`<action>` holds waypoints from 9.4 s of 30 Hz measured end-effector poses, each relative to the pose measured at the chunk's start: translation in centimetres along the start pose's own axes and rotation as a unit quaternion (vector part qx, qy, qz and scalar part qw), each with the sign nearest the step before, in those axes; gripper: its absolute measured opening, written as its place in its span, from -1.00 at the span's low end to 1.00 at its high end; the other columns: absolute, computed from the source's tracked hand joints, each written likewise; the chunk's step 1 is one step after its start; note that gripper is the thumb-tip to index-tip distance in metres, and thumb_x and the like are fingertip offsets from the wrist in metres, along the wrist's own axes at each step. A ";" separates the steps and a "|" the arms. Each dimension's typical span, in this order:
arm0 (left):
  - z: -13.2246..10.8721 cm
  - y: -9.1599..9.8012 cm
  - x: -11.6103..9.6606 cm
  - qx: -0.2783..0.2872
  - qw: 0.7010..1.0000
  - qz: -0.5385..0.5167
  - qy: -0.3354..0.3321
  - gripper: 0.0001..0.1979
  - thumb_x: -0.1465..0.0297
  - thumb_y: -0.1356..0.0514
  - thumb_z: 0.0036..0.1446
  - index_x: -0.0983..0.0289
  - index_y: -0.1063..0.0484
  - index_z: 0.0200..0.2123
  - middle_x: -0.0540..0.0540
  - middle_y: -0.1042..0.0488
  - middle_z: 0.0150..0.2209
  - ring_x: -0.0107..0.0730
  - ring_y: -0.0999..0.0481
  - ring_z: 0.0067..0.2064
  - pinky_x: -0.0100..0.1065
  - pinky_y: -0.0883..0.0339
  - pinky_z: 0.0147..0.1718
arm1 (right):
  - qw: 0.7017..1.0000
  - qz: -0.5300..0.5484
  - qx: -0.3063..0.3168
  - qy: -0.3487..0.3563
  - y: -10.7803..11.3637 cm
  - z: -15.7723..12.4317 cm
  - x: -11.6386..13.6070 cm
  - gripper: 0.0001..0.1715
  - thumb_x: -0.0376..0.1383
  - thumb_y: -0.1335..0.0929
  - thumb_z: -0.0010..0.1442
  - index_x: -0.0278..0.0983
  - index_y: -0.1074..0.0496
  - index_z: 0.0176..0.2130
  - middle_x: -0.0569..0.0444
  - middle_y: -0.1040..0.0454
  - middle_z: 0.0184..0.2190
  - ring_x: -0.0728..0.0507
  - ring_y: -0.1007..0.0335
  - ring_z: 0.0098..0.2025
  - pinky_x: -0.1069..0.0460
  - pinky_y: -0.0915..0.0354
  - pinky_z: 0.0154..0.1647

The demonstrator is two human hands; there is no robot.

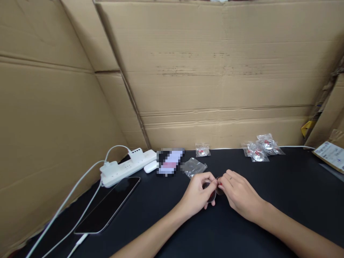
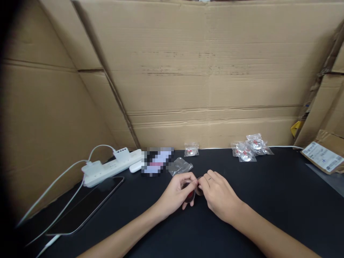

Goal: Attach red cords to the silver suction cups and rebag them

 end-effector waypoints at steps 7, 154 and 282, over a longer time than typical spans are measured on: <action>0.1 0.1 -0.3 0.000 0.999 -0.032 0.012 -0.72 0.19 -0.17 0.18 0.29 -0.32 -0.41 -0.04 -0.37 -0.60 -0.46 -0.43 -0.65 -0.57 -0.14 -0.81 | 0.990 0.132 -0.032 -0.021 0.8 0.2 -0.2 -0.77 -0.41 -0.18 0.38 -0.31 -0.38 -0.26 -0.02 -0.39 -0.35 -0.15 -0.25 -0.30 -0.05 -0.27 -0.25; -0.9 1.4 -2.9 0.247 0.947 -0.140 0.152 -0.80 0.32 -0.38 -0.02 0.36 -0.60 -0.38 0.05 -0.47 -0.54 -0.42 -0.48 -0.55 -0.41 -0.37 -0.57 | 0.929 0.369 -0.011 -0.030 3.9 0.7 1.6 -0.58 -0.57 -0.28 0.03 -0.19 -0.54 -0.22 -0.01 -0.37 -0.04 -0.14 -0.38 -0.11 -0.04 -0.39 -0.06; 1.5 7.2 -2.0 -0.214 0.886 0.402 -0.094 -0.74 0.29 -0.05 0.26 0.27 -0.45 -0.38 0.07 -0.44 -0.46 -0.27 -0.44 -0.37 -0.32 -0.28 -0.36 | 0.748 0.631 -0.001 -0.203 1.7 0.4 -0.9 -0.73 -0.45 -0.37 0.04 -0.23 -0.19 -0.34 0.18 -0.23 -0.38 0.00 -0.16 -0.37 0.07 -0.16 -0.32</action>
Point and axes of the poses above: each hand's wrist, its own z-axis towards the middle knuckle, its own y-axis out of the back of the hand, x = y × z, the point moved 2 cm from there along z, towards the middle knuckle
